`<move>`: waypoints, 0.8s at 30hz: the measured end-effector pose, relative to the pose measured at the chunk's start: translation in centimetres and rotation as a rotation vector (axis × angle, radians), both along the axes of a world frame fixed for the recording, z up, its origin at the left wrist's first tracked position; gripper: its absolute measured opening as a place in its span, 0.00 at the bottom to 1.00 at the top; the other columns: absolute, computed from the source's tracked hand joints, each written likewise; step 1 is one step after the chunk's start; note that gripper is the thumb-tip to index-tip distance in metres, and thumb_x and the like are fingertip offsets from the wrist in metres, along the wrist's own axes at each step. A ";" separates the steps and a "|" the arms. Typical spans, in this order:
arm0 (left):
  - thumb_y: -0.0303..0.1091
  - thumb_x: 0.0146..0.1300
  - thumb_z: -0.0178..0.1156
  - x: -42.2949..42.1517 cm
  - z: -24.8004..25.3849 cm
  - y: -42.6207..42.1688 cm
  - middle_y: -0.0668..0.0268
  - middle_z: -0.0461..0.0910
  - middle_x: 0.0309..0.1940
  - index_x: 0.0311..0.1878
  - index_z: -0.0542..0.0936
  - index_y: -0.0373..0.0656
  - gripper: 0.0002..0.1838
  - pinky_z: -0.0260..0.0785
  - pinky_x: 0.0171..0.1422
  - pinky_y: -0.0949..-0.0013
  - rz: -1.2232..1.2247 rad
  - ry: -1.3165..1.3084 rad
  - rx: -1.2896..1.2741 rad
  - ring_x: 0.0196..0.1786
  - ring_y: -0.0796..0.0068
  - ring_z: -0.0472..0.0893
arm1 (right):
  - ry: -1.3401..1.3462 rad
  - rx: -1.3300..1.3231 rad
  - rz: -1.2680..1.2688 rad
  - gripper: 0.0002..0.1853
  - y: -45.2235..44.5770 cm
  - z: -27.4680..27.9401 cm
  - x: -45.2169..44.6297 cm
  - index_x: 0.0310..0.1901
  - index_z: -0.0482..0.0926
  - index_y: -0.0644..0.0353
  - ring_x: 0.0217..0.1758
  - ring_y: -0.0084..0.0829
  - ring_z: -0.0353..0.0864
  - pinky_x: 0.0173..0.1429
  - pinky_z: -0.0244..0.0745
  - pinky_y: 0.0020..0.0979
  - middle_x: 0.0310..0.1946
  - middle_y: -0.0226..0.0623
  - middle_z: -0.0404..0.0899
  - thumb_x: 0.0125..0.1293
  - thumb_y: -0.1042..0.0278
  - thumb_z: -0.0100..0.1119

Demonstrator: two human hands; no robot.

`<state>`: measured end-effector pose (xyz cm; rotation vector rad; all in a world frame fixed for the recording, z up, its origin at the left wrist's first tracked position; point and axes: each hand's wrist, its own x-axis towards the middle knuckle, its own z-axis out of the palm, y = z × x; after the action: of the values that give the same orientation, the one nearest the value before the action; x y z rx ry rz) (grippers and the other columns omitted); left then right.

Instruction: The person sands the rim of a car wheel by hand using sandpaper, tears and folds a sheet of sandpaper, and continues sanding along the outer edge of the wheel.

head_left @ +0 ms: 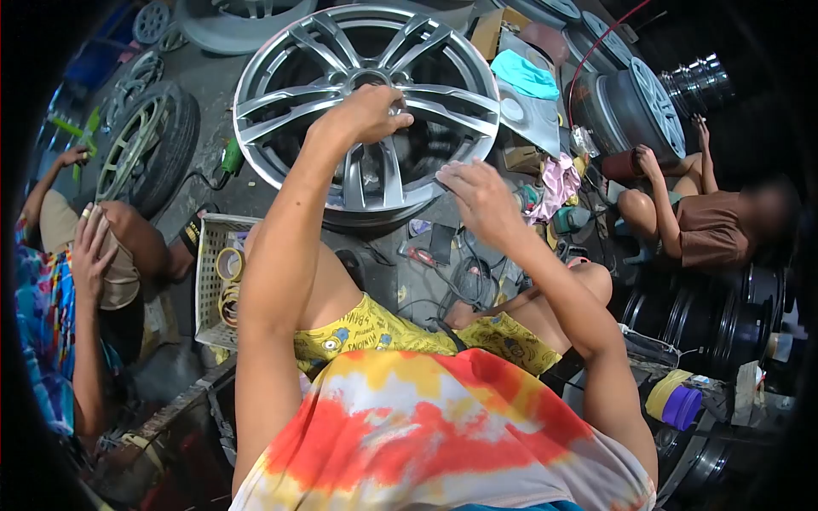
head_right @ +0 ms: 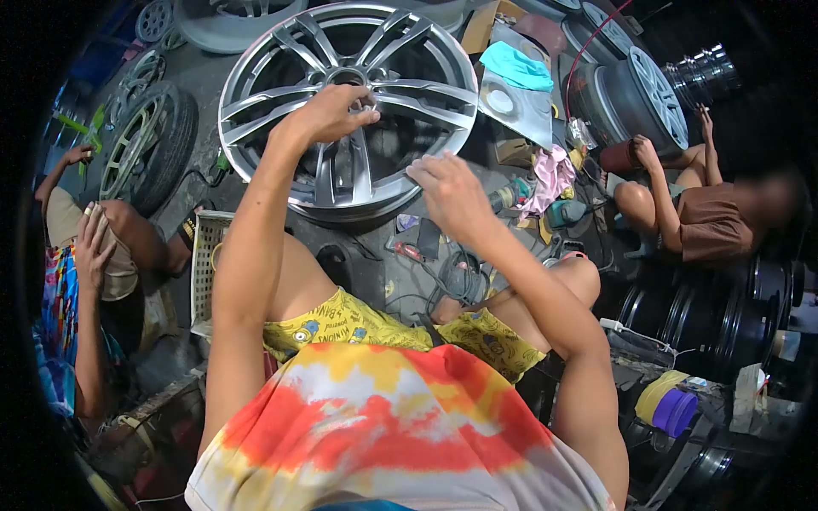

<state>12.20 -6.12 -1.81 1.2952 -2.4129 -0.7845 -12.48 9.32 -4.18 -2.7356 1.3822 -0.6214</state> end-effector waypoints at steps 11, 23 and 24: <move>0.45 0.71 0.66 0.5 0.5 0.3 0.47 0.87 0.47 0.56 0.84 0.39 0.21 0.77 0.58 0.52 0.022 -0.018 0.010 0.52 0.46 0.86 | 0.201 0.099 -0.089 0.12 -3.9 1.5 -2.1 0.47 0.86 0.60 0.56 0.43 0.82 0.74 0.66 0.50 0.45 0.41 0.85 0.62 0.73 0.61; 0.48 0.69 0.67 -0.3 0.4 0.5 0.45 0.87 0.50 0.56 0.85 0.39 0.23 0.76 0.63 0.50 0.027 -0.053 -0.010 0.57 0.44 0.84 | -0.017 -0.175 -0.181 0.27 -2.1 -2.3 -3.6 0.63 0.81 0.57 0.73 0.41 0.76 0.80 0.61 0.53 0.63 0.40 0.81 0.62 0.82 0.57; 0.48 0.69 0.66 -0.4 0.2 0.6 0.44 0.86 0.50 0.57 0.85 0.39 0.23 0.76 0.63 0.50 -0.001 -0.059 0.005 0.58 0.44 0.84 | -0.017 -0.194 -0.230 0.24 -2.2 -2.5 -3.5 0.60 0.84 0.56 0.73 0.40 0.76 0.78 0.63 0.57 0.62 0.40 0.82 0.62 0.80 0.56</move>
<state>11.77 -5.49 -1.61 1.3376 -2.4588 -0.7634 -15.95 7.11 -6.66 -2.7239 1.7351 -0.8290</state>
